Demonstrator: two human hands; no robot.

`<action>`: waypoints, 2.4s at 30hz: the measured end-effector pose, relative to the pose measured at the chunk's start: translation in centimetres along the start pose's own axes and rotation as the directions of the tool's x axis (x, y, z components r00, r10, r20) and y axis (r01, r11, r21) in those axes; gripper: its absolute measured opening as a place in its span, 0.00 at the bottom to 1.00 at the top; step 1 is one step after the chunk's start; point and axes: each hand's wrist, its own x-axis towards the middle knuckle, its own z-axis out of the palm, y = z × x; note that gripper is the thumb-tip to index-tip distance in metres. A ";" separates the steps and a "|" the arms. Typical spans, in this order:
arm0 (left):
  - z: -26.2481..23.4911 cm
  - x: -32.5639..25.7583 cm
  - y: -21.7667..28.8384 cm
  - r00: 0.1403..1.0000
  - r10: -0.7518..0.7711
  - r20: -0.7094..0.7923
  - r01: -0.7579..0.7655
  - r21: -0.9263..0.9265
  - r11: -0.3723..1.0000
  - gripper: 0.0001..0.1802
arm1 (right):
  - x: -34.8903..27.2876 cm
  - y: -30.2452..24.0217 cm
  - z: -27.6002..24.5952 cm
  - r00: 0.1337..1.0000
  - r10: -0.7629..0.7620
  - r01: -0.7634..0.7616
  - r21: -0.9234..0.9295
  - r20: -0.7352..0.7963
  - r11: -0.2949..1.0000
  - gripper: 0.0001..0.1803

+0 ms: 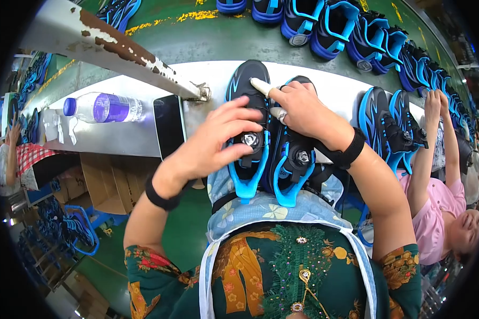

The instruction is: Using a small cloth or pad to apply a substance or clean the surface of new shoes on a production line.

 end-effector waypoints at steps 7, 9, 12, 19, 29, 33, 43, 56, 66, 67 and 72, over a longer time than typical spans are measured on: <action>4.9 -1.0 2.2 0.859 -0.200 -0.471 0.208 -0.036 0.977 0.19 | 0.0 -0.1 0.0 1.000 0.010 -0.010 0.038 -0.003 0.999 0.27; 2.5 -0.8 0.3 0.971 -0.139 -0.195 0.100 -0.200 0.975 0.17 | 0.1 0.2 0.1 1.000 -0.023 0.023 -0.020 -0.006 1.000 0.41; -1.4 1.5 -1.6 0.978 0.100 0.185 -0.065 -0.186 0.980 0.17 | 0.9 0.1 0.0 0.999 -0.030 0.032 -0.070 0.033 0.997 0.42; -0.4 -1.9 2.0 0.945 -0.275 -0.179 0.221 -0.270 0.937 0.16 | 0.6 1.5 -2.3 0.995 0.059 -0.023 0.405 -0.075 0.914 0.27; 6.6 -4.5 3.6 0.655 -0.753 0.054 0.251 -0.956 0.150 0.17 | -0.2 -6.1 -2.6 0.974 -0.224 0.199 0.557 -0.025 0.806 0.12; 7.8 -4.1 4.4 0.621 -0.784 0.027 0.228 -0.963 0.147 0.18 | -0.3 -5.5 -1.0 0.980 -0.131 -0.096 0.938 0.147 0.334 0.07; 6.7 -4.2 5.9 0.661 -0.749 0.046 0.130 -0.990 0.053 0.15 | -0.8 -3.8 -4.0 0.940 -0.336 0.247 0.570 0.055 0.784 0.23; 7.9 -4.2 5.1 0.628 -0.777 0.035 0.133 -0.989 0.063 0.16 | -2.0 -5.9 -3.9 0.972 -0.226 0.234 0.265 -0.059 0.935 0.11; 8.2 -4.0 5.1 0.676 -0.736 0.011 0.086 -0.994 0.063 0.14 | -1.5 -5.6 -4.2 0.961 -0.275 0.265 0.233 0.013 0.936 0.09; 8.1 -4.2 4.8 0.650 -0.760 0.010 0.121 -0.989 0.090 0.15 | -1.6 -5.8 -4.1 0.949 -0.308 0.314 0.128 -0.062 0.941 0.09; 8.0 -4.0 4.8 0.668 -0.744 -0.028 0.125 -0.981 0.149 0.16 | -1.7 -5.1 -4.0 0.977 -0.210 0.213 0.240 -0.039 0.947 0.12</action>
